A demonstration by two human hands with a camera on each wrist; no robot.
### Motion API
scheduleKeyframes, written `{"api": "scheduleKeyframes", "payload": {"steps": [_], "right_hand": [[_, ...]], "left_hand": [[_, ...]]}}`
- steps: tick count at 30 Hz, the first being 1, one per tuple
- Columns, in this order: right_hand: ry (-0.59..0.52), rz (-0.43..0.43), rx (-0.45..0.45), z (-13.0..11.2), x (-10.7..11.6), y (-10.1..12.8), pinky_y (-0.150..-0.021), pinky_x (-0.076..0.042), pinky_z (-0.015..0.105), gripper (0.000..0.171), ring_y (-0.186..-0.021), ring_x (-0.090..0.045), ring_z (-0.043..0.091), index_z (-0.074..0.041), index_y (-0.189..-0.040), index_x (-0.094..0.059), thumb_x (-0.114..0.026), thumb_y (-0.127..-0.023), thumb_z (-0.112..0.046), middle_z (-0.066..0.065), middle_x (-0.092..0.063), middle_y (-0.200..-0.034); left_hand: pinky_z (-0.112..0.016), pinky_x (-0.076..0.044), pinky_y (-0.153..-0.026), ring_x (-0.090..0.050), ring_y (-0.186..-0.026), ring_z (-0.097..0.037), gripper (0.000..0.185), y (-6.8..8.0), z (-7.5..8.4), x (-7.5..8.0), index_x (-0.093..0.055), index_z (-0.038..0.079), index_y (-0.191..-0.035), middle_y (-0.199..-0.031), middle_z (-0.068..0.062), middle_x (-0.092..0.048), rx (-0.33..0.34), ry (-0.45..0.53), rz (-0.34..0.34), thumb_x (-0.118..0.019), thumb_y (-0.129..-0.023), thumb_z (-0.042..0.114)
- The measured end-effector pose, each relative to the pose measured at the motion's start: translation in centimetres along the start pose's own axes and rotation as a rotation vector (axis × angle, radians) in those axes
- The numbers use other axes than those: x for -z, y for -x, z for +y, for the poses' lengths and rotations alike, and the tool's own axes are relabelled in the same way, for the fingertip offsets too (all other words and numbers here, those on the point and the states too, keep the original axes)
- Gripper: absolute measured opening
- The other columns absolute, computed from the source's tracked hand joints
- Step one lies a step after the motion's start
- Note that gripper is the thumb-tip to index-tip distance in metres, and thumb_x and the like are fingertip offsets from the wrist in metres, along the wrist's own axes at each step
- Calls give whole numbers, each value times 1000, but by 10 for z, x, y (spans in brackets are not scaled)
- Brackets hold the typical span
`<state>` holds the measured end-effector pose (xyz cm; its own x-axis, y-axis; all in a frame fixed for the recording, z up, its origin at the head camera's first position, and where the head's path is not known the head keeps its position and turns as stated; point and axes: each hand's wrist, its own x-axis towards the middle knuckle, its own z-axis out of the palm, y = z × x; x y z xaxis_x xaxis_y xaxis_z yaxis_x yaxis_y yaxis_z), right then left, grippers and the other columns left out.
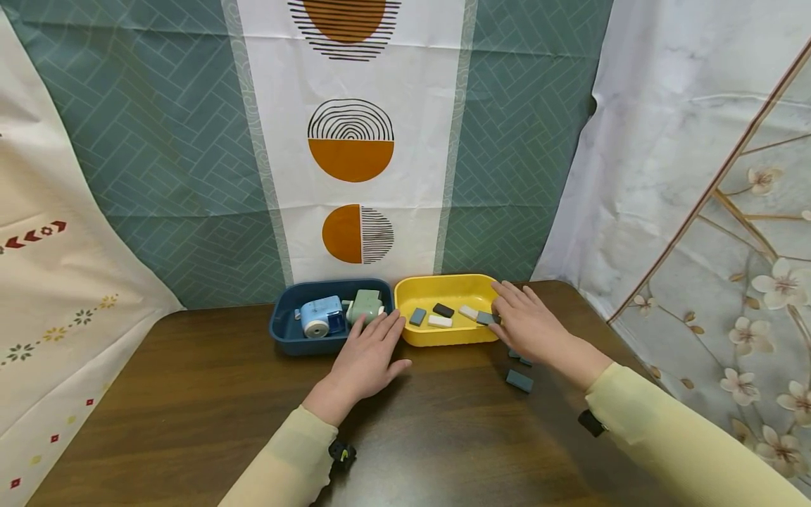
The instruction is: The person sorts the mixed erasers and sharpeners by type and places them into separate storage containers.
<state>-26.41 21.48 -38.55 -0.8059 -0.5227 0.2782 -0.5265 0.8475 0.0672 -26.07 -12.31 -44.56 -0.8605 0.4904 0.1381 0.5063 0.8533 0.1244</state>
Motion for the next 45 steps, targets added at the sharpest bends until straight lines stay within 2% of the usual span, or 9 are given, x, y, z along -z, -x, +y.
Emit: {"api": "scheduleKeyframes", "payload": {"steps": [16, 27, 38, 45], "right_hand": [[-6, -88, -40, -5, -7, -29, -126, -30, 70, 21, -157, -39, 50, -9, -101, -59, -75, -108, -21, 29, -46, -166], [-4, -148, -82, -3, -17, -46, -128, -27, 70, 26, -158, -36, 50, -10, -96, -54, -72, -110, -22, 29, -44, -166], [-7, -201, -114, 0, -28, -57, -128, -26, 69, 21, -159, -34, 47, -10, -101, -58, -69, -111, -25, 28, -43, -167], [-42, -237, -151, -2, -32, -62, -130, -22, 69, 21, -160, -34, 44, -10, -101, -58, -68, -112, -25, 27, -39, -170]], "left_hand": [[-60, -8, -135, -25, -167, -30, 85, -1, -1, -1, -34, 15, -175, -183, -5, -24, -1, -15, -2, -64, -109, 58], [-60, -8, -135, -26, -167, -32, 84, -1, -2, -2, -35, 14, -175, -183, -5, -25, -7, -3, 7, -66, -109, 56], [-60, -8, -135, -26, -167, -30, 84, 0, -1, 0, -35, 15, -175, -183, -5, -25, -3, -7, 2, -65, -109, 57], [-60, -7, -135, -26, -167, -30, 84, -1, -1, -1, -35, 15, -175, -183, -5, -25, -2, 0, -2, -65, -109, 57]]}}
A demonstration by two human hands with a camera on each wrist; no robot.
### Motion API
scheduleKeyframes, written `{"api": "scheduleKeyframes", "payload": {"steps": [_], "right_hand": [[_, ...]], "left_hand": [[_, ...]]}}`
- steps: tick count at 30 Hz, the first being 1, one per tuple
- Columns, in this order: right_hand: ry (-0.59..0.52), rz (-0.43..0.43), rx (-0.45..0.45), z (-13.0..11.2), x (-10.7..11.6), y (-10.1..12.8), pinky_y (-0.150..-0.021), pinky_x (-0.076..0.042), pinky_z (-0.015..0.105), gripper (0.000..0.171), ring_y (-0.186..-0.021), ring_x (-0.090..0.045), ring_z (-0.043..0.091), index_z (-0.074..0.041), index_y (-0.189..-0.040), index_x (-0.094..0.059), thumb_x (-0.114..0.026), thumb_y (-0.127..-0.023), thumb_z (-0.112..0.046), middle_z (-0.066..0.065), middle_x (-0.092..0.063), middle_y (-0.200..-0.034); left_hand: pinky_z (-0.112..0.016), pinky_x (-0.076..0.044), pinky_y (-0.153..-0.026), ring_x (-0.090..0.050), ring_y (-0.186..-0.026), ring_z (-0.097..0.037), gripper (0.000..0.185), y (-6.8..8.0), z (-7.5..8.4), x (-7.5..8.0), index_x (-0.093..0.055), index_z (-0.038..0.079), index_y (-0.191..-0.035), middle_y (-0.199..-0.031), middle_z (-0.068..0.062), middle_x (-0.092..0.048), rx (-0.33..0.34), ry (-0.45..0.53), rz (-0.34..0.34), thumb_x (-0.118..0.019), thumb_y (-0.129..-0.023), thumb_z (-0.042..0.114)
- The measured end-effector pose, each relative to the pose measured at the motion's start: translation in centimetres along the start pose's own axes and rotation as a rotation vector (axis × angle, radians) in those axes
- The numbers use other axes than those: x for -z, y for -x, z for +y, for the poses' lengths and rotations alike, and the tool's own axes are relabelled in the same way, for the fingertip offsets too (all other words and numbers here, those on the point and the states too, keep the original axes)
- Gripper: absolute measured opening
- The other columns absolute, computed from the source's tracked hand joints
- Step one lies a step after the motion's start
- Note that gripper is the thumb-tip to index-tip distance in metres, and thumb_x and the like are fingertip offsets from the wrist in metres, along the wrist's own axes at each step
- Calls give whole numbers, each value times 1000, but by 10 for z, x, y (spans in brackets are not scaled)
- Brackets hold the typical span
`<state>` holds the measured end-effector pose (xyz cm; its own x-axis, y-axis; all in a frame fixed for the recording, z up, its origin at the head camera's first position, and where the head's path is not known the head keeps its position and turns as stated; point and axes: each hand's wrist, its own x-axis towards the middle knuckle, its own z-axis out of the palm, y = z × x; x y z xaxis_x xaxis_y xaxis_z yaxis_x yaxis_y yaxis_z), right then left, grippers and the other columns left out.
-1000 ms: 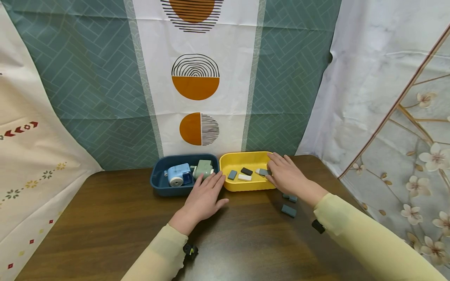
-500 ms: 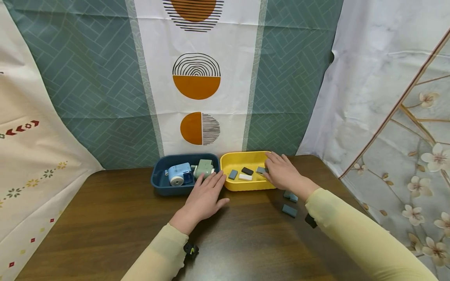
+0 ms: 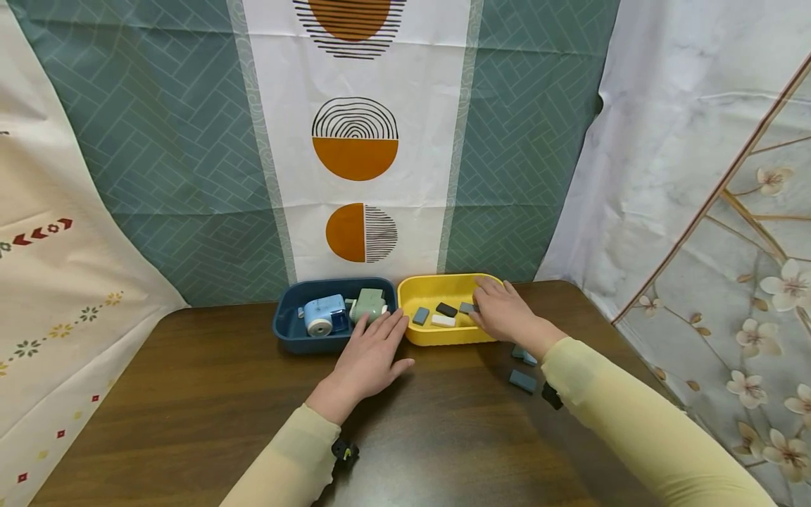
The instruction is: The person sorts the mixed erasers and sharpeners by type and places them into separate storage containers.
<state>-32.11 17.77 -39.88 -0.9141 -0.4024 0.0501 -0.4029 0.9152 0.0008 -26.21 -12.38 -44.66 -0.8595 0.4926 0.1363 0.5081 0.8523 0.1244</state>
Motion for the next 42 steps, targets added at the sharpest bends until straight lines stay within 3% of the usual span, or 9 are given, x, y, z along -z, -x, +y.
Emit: {"api": "scheduleKeyframes", "payload": {"steps": [18, 21, 28, 42], "right_hand": [[-4, -16, 2, -7, 0, -5, -130, -25, 68, 21, -160, -33, 43, -10, -103, -59, -68, -112, -27, 27, -41, -169], [-3, -18, 4, -9, 1, -5, -129, -26, 68, 22, -160, -34, 42, -7, -112, -63, -66, -112, -28, 27, -41, -169], [-24, -16, -5, -8, 1, -5, -131, -20, 68, 47, -162, -31, 42, 0, -145, -62, -66, -113, -33, 25, -38, -173], [9, 53, 31, -2, 3, 10, -131, -22, 67, 56, -162, -33, 42, 0, -157, -56, -65, -113, -34, 23, -39, -173]], "left_hand": [[-60, -7, -135, -25, -167, -30, 84, 0, 2, -1, -34, 14, -175, -183, -5, -24, 3, 4, -7, -66, -109, 55], [-60, -8, -135, -25, -167, -30, 84, 0, 2, -2, -34, 14, -175, -183, -5, -24, 2, -3, -6, -65, -109, 56], [-60, -7, -135, -25, -167, -30, 83, 0, 2, -1, -35, 14, -175, -183, -6, -25, -5, 6, -3, -66, -109, 55], [-60, -9, -135, -25, -167, -31, 84, 0, 0, 1, -34, 14, -175, -183, -5, -24, -2, -3, -8, -65, -109, 56]]}}
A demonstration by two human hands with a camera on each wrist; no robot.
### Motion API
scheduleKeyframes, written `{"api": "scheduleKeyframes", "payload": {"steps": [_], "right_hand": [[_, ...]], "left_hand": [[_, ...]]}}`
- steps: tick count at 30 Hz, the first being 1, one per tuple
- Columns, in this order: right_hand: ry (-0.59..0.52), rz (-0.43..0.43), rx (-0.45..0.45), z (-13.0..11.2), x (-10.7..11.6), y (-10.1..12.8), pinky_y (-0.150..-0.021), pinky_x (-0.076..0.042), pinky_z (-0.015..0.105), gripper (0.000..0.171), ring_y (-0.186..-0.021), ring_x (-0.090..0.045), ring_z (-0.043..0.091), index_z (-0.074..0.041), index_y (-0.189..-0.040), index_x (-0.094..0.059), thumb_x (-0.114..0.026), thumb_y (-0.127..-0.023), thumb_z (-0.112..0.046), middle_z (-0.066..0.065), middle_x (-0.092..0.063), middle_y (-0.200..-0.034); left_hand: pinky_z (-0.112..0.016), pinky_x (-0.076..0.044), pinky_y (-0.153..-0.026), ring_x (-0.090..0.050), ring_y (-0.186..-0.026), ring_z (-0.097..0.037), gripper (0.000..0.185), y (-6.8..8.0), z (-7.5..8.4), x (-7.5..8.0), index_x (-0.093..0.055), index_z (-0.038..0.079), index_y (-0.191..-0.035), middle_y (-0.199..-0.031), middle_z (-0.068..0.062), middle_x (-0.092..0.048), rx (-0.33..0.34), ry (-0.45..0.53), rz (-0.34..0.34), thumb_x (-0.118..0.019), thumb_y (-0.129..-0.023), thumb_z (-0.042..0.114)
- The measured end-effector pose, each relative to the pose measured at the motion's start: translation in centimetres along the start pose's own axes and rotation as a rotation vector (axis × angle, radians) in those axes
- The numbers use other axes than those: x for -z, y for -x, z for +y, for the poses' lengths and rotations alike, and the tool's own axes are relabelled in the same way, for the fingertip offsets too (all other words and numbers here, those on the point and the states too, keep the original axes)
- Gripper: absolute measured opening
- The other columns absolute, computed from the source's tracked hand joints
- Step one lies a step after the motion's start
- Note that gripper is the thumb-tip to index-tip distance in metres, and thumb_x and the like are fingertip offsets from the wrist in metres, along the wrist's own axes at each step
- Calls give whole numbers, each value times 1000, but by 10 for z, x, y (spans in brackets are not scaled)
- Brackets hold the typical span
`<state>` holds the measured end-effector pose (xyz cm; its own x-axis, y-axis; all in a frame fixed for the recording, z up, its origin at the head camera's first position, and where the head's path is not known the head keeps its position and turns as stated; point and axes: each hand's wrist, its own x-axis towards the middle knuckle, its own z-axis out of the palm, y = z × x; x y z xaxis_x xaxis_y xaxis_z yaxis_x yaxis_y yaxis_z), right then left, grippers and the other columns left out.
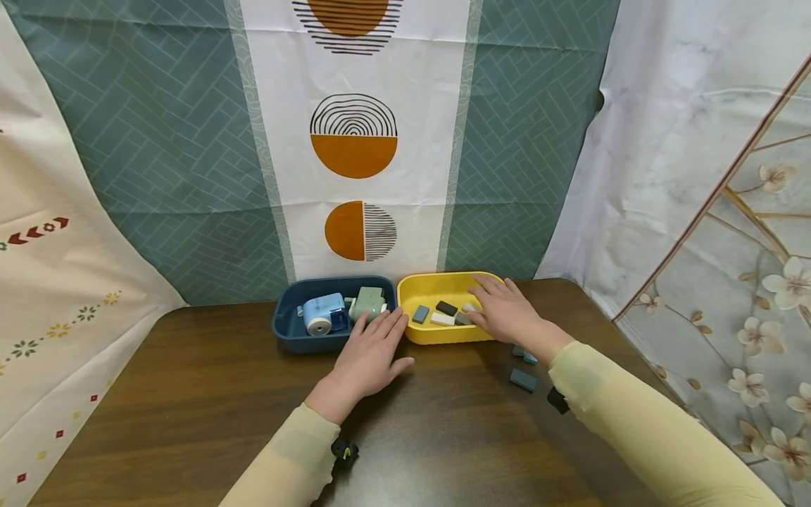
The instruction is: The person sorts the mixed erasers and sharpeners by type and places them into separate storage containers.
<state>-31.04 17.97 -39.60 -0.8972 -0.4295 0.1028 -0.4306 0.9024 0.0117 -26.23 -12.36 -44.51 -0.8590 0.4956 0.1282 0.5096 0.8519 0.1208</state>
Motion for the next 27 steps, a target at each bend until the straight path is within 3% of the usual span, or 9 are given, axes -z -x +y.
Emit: {"api": "scheduleKeyframes", "payload": {"steps": [13, 27], "right_hand": [[-6, 82, 25, 9, 5, 26, -129, -25, 69, 56, -159, -37, 47, 2, -156, -57, -68, -112, -31, 26, -42, -171], [10, 106, 34, 17, 8, 49, -129, -24, 69, 60, -159, -36, 48, 1, -158, -56, -71, -110, -32, 26, -41, -171]], "left_hand": [[-60, -9, -135, -25, -167, -30, 85, -1, -1, 0, -33, 14, -175, -183, -5, -23, 2, -15, -4, -64, -109, 58], [-59, -8, -135, -24, -167, -30, 86, -2, -1, -1, -32, 15, -175, -183, -5, -22, 4, -8, -8, -64, -109, 58]]}}
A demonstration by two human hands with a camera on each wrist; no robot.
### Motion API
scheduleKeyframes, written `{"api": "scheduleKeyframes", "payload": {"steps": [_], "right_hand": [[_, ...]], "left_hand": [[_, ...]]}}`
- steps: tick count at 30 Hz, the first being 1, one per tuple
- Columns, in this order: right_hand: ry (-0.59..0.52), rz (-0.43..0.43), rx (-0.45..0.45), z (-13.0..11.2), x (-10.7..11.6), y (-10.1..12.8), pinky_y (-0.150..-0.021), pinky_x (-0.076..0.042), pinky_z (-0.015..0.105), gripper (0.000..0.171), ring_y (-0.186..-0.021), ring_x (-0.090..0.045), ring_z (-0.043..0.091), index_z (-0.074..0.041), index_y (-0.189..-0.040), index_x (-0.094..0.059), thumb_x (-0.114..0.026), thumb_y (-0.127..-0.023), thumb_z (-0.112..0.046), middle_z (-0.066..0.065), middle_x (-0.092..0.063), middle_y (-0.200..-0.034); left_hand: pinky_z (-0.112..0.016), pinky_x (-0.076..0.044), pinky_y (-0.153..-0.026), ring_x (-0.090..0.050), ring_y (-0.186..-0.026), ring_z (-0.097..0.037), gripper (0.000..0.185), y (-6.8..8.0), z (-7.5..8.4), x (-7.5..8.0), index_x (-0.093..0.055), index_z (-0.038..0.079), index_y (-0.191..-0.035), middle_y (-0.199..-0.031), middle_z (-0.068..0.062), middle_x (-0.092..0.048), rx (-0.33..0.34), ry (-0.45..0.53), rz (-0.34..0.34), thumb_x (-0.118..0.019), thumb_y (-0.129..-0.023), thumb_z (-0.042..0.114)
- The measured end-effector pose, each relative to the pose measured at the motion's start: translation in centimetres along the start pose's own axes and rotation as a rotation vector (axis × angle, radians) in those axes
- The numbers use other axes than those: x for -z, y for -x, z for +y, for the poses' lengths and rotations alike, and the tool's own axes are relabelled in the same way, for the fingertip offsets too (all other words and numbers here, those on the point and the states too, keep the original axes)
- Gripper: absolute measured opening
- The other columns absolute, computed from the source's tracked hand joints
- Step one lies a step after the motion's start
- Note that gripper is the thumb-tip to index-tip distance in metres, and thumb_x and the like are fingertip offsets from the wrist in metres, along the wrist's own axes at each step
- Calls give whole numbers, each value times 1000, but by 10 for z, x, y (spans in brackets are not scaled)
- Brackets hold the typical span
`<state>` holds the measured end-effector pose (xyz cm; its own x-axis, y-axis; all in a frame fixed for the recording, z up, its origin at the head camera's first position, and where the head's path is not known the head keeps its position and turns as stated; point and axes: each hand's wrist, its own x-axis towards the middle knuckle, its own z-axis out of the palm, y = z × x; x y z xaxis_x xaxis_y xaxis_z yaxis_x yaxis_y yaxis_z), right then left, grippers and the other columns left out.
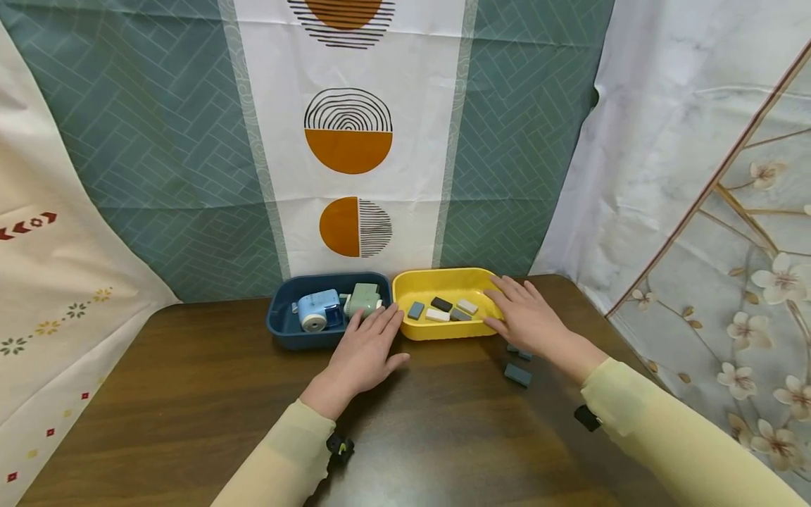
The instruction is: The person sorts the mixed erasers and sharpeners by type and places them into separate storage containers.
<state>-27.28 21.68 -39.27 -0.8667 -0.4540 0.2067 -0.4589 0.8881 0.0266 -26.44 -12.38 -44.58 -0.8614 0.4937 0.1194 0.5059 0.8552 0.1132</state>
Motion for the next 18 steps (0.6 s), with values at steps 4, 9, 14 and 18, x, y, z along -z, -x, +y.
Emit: {"api": "scheduleKeyframes", "payload": {"steps": [4, 9, 14, 18], "right_hand": [[-4, 10, 0, 3, 3, 7, -128, -25, 70, 60, -158, -37, 48, 2, -157, -57, -73, -109, -31, 26, -42, -171], [-15, 22, -4, 9, 3, 16, -128, -25, 70, 61, -159, -36, 48, 2, -157, -56, -74, -109, -30, 27, -42, -170], [-34, 28, -23, 14, 2, 23, -128, -23, 71, 63, -159, -36, 48, 1, -159, -55, -75, -108, -31, 27, -42, -170], [-45, 24, -42, 18, 1, 29, -128, -22, 72, 65, -159, -35, 49, 2, -159, -54, -74, -108, -33, 28, -41, -170]], "left_hand": [[-60, -8, -135, -24, -167, -30, 86, -1, -1, 0, -32, 15, -176, -183, -5, -22, 1, 0, 1, -65, -109, 58], [-61, -9, -135, -25, -167, -30, 86, -1, -1, 0, -32, 14, -176, -183, -5, -23, -1, -6, 7, -65, -109, 57], [-61, -10, -135, -26, -167, -31, 86, 0, 0, 1, -33, 14, -175, -183, -5, -24, -4, -8, 13, -65, -109, 58], [-61, -10, -135, -26, -167, -31, 85, 0, 0, 0, -34, 13, -175, -183, -6, -24, -6, -7, 12, -65, -109, 57]]}}
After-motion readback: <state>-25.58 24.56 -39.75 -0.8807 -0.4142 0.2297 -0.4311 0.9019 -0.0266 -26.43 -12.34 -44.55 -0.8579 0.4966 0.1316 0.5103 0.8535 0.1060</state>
